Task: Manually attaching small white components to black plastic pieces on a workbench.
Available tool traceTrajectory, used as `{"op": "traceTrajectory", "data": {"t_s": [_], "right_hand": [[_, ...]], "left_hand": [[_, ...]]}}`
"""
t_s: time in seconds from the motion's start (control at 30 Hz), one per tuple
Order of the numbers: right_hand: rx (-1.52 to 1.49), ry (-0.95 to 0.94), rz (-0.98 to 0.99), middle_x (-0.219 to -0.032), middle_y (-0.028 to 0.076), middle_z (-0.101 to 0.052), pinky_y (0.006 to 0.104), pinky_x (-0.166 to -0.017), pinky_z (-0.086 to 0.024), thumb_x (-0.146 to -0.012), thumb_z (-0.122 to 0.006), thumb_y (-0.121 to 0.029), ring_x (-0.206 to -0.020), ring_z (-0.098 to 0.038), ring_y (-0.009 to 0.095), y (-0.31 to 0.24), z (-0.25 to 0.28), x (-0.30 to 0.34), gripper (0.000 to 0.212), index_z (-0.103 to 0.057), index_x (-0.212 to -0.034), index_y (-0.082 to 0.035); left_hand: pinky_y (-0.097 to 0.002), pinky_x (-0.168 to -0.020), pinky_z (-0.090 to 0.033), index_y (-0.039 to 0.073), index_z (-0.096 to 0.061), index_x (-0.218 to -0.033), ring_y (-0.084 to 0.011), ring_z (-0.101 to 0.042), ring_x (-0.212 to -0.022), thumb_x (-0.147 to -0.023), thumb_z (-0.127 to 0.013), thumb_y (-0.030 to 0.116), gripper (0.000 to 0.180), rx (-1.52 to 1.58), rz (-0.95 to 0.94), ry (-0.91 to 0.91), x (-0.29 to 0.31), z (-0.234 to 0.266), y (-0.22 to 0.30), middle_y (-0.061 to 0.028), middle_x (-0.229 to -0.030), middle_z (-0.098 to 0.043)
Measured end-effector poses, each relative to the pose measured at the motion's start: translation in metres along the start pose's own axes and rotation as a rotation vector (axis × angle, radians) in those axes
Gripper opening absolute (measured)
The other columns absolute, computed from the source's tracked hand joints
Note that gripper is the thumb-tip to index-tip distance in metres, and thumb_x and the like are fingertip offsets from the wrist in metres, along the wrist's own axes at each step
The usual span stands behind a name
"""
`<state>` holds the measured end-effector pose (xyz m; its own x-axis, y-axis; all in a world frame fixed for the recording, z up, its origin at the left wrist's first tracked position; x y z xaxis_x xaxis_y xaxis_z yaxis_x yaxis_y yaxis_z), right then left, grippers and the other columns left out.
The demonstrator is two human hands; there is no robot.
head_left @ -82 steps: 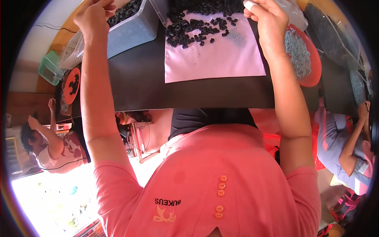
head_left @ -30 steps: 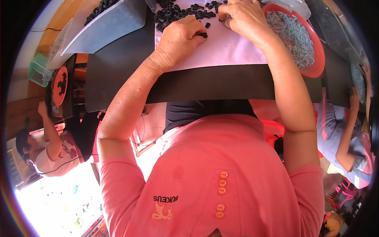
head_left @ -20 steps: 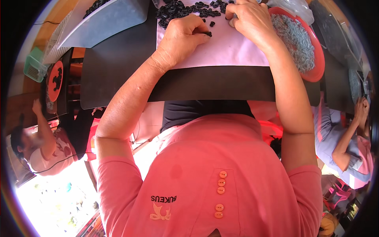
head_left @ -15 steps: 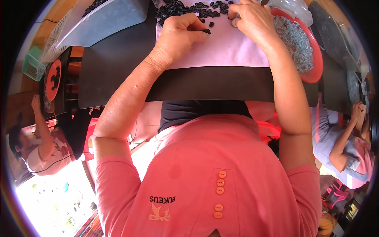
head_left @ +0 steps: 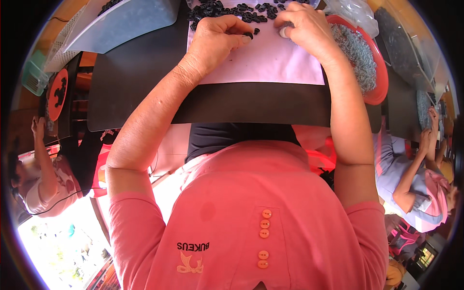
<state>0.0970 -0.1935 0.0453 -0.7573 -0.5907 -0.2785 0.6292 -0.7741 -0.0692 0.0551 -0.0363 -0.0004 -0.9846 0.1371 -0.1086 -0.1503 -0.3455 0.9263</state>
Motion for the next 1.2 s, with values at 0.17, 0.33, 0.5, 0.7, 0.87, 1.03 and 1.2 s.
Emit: {"op": "traceTrajectory", "data": {"t_s": [0.17, 0.33, 0.5, 0.7, 0.87, 1.03, 1.2], "right_hand": [[0.022, 0.063, 0.066, -0.093, 0.008, -0.063, 0.0464, -0.087, -0.043, -0.074, -0.067, -0.015, -0.104, -0.057, 0.029, -0.007, -0.004, -0.001, 0.01, -0.071, -0.082, -0.01], [-0.382, 0.455, 0.399, -0.093, 0.008, -0.063, 0.047, -0.089, -0.041, -0.075, -0.067, -0.012, -0.106, -0.056, 0.03, -0.012, 0.018, 0.018, 0.01, -0.07, -0.084, -0.008], [-0.031, 0.037, -0.005, -0.095, 0.01, -0.062, 0.0469, -0.091, -0.04, -0.075, -0.066, -0.008, -0.107, -0.054, 0.031, -0.009, 0.003, 0.0, 0.008, -0.068, -0.082, -0.006], [-0.383, 0.426, 0.382, -0.093, 0.012, -0.063, 0.0462, -0.089, -0.043, -0.075, -0.063, -0.007, -0.104, -0.057, 0.031, -0.019, 0.03, 0.021, 0.006, -0.067, -0.079, -0.005], [-0.095, 0.067, 0.0, -0.09, 0.012, -0.064, 0.0448, -0.085, -0.046, -0.074, -0.064, -0.008, -0.099, -0.059, 0.032, -0.001, 0.01, 0.001, 0.007, -0.068, -0.078, -0.006], [-0.121, 0.1, 0.049, -0.09, 0.011, -0.065, 0.0458, -0.083, -0.047, -0.074, -0.064, -0.009, -0.097, -0.06, 0.032, 0.0, 0.005, 0.003, 0.008, -0.07, -0.079, -0.009], [-0.075, 0.33, 0.169, -0.09, 0.01, -0.065, 0.0475, -0.081, -0.048, -0.075, -0.064, -0.009, -0.092, -0.063, 0.03, -0.004, 0.012, 0.012, 0.008, -0.071, -0.079, -0.01]], "left_hand": [[-0.0202, -0.062, -0.044, 0.004, -0.072, -0.1, -0.0043, -0.052, -0.068, -0.083, -0.072, 0.008, 0.018, 0.05, 0.036, -0.007, -0.001, 0.0, -0.002, 0.0031, -0.078, -0.063], [-0.0216, -0.063, -0.045, 0.004, -0.072, -0.098, -0.0049, -0.054, -0.068, -0.081, -0.073, 0.007, 0.017, 0.101, 0.02, 0.001, -0.002, 0.0, -0.001, 0.0029, -0.076, -0.063], [-0.0253, -0.07, -0.049, 0.0, -0.069, -0.094, -0.0107, -0.059, -0.074, -0.079, -0.072, 0.004, 0.015, -0.213, -0.182, -0.056, 0.0, -0.008, 0.002, -0.0015, -0.08, -0.062], [-0.0262, -0.073, -0.05, -0.001, -0.067, -0.093, -0.014, -0.061, -0.076, -0.078, -0.073, 0.005, 0.017, -0.37, -0.284, -0.069, 0.004, -0.015, 0.016, -0.005, -0.082, -0.06], [-0.0257, -0.067, -0.05, -0.001, -0.068, -0.092, -0.0133, -0.059, -0.068, -0.078, -0.076, 0.008, 0.018, -0.333, -0.375, 0.053, 0.008, -0.009, 0.025, -0.005, -0.078, -0.06], [-0.024, -0.064, -0.048, -0.001, -0.068, -0.09, -0.0115, -0.058, -0.067, -0.08, -0.075, 0.006, 0.014, -0.413, -0.436, 0.085, 0.006, -0.011, 0.024, -0.0042, -0.078, -0.06], [-0.0291, -0.06, -0.049, 0.001, -0.067, -0.083, -0.0177, -0.061, -0.063, -0.077, -0.074, 0.007, 0.011, -0.279, -0.408, 0.151, 0.007, -0.007, 0.033, -0.0079, -0.079, -0.062]]}}
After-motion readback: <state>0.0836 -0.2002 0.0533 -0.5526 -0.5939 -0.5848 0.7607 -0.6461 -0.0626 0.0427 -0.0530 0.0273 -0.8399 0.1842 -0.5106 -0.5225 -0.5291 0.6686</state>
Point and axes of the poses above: each hand's wrist, its own x-axis away from the middle knuckle, its own z-axis out of the back of the hand, y = z × x, the point moved 8 cm from there along -x, towards the middle knuckle
